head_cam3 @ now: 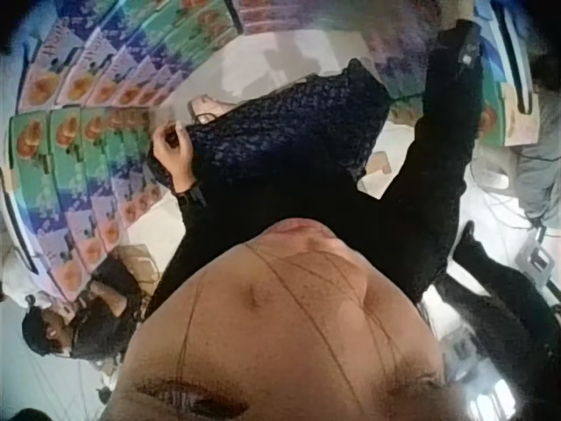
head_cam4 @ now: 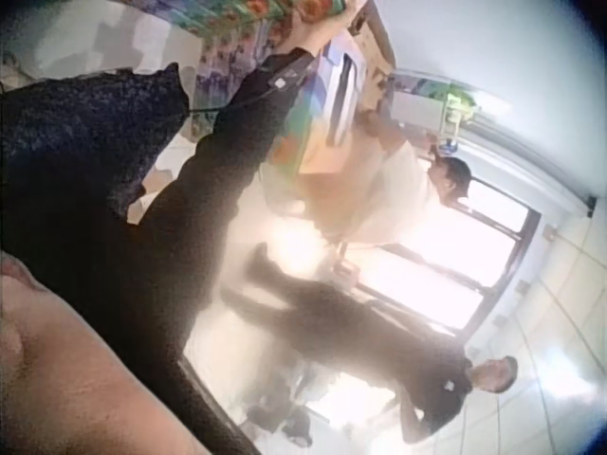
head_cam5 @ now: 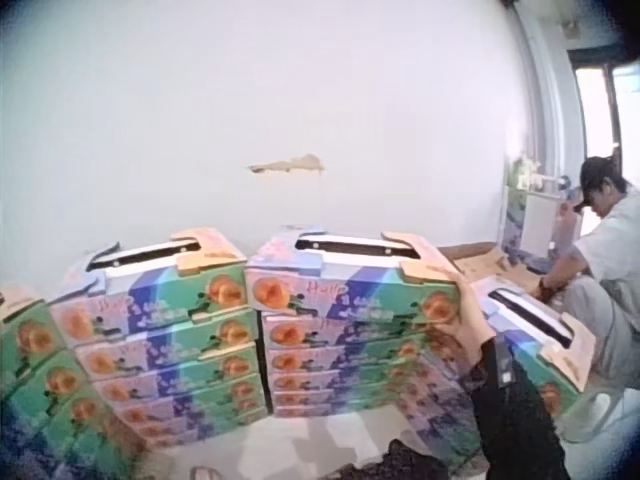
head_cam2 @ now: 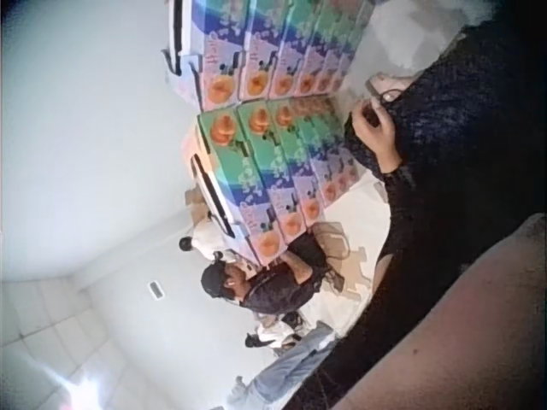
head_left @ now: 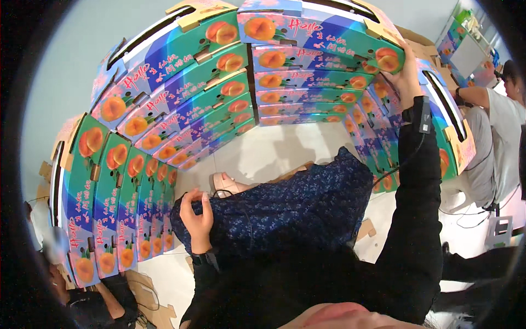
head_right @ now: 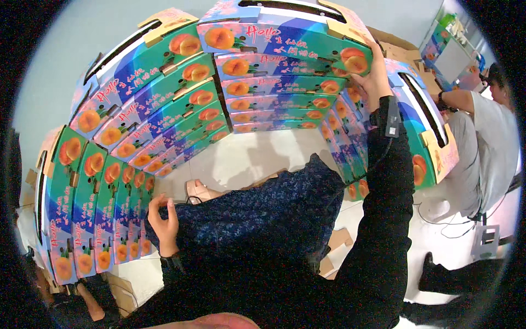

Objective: The person is stacking and organizing cardboard fruit boxes to create a display or storage structure.

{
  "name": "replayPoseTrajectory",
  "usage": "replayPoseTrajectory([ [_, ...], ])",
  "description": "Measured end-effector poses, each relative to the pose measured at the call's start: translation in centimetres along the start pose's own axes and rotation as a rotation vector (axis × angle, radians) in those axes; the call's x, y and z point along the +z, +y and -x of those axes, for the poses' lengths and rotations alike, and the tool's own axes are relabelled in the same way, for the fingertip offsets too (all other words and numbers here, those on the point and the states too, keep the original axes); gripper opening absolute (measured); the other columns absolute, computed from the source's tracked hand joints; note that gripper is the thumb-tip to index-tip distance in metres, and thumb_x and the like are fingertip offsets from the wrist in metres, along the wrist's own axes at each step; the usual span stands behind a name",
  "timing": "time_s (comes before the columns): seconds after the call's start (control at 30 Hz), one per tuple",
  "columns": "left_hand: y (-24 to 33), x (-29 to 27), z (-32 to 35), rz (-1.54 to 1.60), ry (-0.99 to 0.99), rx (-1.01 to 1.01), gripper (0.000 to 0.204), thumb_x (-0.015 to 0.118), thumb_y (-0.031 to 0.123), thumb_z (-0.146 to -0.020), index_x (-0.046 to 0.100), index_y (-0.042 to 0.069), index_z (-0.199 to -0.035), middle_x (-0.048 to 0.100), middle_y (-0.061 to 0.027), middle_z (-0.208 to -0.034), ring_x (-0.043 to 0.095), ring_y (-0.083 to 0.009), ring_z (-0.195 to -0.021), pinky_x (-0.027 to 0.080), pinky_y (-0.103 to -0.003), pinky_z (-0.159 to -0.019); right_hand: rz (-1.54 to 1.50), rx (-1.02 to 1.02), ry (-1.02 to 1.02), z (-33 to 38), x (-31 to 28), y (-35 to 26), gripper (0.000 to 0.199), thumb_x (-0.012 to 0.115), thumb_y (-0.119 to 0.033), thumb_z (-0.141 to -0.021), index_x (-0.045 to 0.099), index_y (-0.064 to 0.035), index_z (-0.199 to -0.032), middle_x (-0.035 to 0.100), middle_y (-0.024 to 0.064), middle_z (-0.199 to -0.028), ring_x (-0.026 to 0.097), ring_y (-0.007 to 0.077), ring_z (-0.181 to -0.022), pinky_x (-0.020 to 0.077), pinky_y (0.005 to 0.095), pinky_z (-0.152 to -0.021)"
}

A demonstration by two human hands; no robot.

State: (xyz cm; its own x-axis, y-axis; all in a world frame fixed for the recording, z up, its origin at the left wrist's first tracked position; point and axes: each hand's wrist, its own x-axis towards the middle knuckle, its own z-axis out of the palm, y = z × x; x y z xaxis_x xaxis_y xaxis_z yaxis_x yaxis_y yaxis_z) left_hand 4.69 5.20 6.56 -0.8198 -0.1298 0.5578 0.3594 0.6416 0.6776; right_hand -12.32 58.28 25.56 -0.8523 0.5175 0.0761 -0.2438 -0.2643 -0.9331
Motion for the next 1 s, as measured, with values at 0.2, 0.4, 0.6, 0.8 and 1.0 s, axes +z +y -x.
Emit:
replayPoseTrajectory([
  [0.2,0.7,0.8,-3.4,0.074,-0.081,0.025,0.036,0.063,0.008,-0.084,0.054,0.0,-0.118,0.061,-0.0118,-0.105,0.06,-0.0196,-0.092,0.047,-0.031,-0.082,0.102,-0.047,0.079,3.8,-0.8,-3.7,0.051,0.061,-0.051,-0.079,0.055,-0.0158,-0.115,0.062,0.0047,-0.107,0.061,0.0206,-0.095,0.0499,0.0377,-0.075],
  [0.4,6.4,5.0,-10.1,0.308,-0.377,0.256,0.061,0.065,0.011,-0.082,0.04,0.004,-0.138,0.044,-0.0152,-0.139,0.046,-0.0259,-0.125,0.038,-0.039,-0.1,-0.013,-0.076,0.174,12.6,-4.4,-5.7,0.047,0.059,-0.044,-0.082,0.056,-0.0163,-0.12,0.059,0.0029,-0.114,0.058,0.0196,-0.1,0.0479,0.0404,-0.083],
  [0.6,15.7,11.0,-10.6,0.635,-0.534,0.442,0.084,0.069,0.018,-0.08,0.018,0.006,-0.147,0.032,-0.0197,-0.146,0.039,-0.031,-0.131,0.035,-0.042,-0.103,-0.126,-0.046,0.351,20.3,-11.4,-6.6,0.051,0.061,-0.044,-0.081,0.053,-0.013,-0.121,0.056,0.0038,-0.117,0.053,0.0204,-0.105,0.0474,0.0392,-0.084],
  [0.8,20.4,14.0,-10.3,0.802,-0.673,0.562,0.101,0.072,0.019,-0.078,0.001,0.008,-0.149,0.026,-0.0234,-0.148,0.036,-0.034,-0.133,0.033,-0.043,-0.104,-0.23,-0.134,0.566,24.1,-18.1,-9.7,0.05,0.063,-0.046,-0.079,0.055,-0.0167,-0.119,0.052,0.0048,-0.123,0.049,0.0236,-0.113,0.0448,0.0466,-0.09],
  [1.0,19.9,15.0,-9.0,0.777,-0.691,0.494,0.095,0.072,0.017,-0.078,0.009,0.01,-0.149,0.03,-0.0192,-0.147,0.039,-0.0315,-0.131,0.033,-0.042,-0.104,-0.16,-0.389,0.672,22.7,-21.3,-11.0,0.048,0.059,-0.046,-0.081,0.057,-0.0161,-0.117,0.058,0.0063,-0.115,0.055,0.0254,-0.104,0.0451,0.0476,-0.089],
])
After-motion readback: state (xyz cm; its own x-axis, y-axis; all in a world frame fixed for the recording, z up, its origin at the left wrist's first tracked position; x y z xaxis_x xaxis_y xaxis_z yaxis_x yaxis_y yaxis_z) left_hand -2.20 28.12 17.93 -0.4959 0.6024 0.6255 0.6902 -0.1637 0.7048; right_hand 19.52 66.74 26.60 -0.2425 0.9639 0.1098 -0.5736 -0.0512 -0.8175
